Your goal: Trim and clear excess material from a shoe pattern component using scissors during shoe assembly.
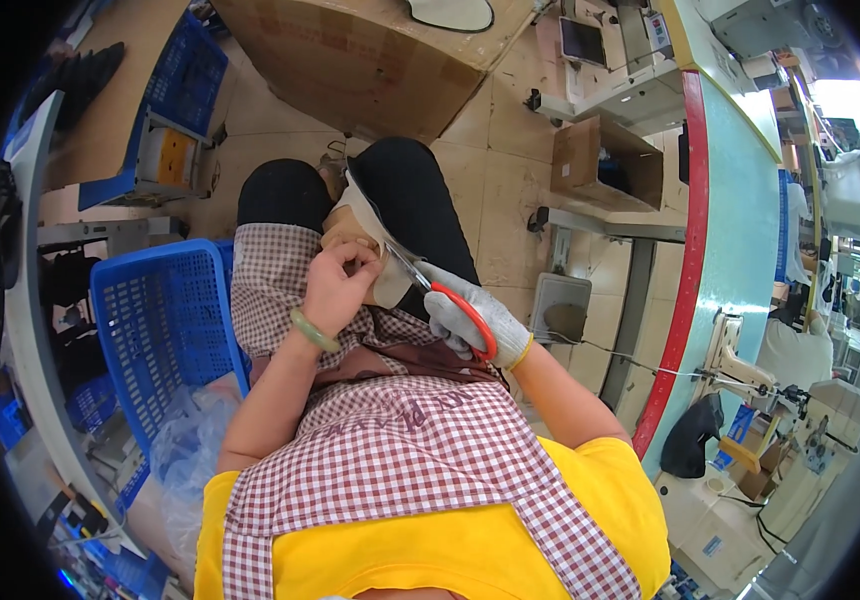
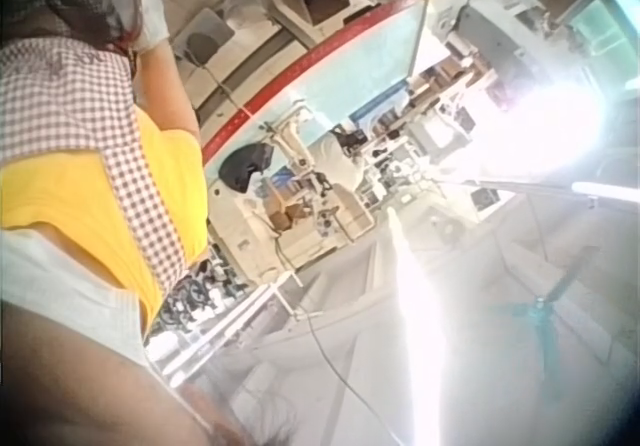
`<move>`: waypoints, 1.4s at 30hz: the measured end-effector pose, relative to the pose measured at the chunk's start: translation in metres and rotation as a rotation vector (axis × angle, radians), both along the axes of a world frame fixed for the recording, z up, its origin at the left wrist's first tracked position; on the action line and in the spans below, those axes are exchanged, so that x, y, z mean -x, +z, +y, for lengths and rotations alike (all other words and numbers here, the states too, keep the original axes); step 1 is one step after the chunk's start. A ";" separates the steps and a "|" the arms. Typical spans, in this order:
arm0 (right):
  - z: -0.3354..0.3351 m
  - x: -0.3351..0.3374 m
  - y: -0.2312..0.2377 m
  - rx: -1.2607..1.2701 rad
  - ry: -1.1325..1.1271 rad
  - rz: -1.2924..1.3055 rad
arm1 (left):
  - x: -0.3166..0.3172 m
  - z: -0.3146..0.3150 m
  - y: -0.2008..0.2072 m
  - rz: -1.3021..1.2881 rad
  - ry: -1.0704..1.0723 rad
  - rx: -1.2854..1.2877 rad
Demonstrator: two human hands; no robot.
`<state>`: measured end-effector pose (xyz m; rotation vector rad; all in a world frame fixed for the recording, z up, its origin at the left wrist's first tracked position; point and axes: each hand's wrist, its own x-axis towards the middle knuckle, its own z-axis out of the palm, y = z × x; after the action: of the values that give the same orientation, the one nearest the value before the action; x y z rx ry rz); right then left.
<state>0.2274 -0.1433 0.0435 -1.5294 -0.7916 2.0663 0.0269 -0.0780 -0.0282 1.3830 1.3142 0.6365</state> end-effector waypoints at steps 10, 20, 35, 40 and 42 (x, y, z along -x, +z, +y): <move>0.002 -0.014 -0.013 0.229 -0.229 0.291 | -0.003 0.001 0.000 -0.091 0.011 0.064; -0.001 -0.022 -0.031 0.355 -0.324 0.816 | -0.002 0.002 -0.006 -0.145 0.013 0.037; 0.025 0.015 0.007 0.091 -0.047 -0.097 | 0.003 0.003 -0.003 -0.162 -0.032 0.076; 0.044 0.020 0.004 0.105 -0.031 -0.101 | 0.003 -0.003 -0.009 -0.204 -0.073 0.011; 0.051 0.023 -0.001 0.130 -0.048 -0.106 | 0.003 -0.003 -0.003 -0.229 -0.109 0.026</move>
<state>0.2047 -0.0921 0.0429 -1.7233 -0.6619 2.0507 0.0237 -0.0805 -0.0312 1.3091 1.0546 0.6802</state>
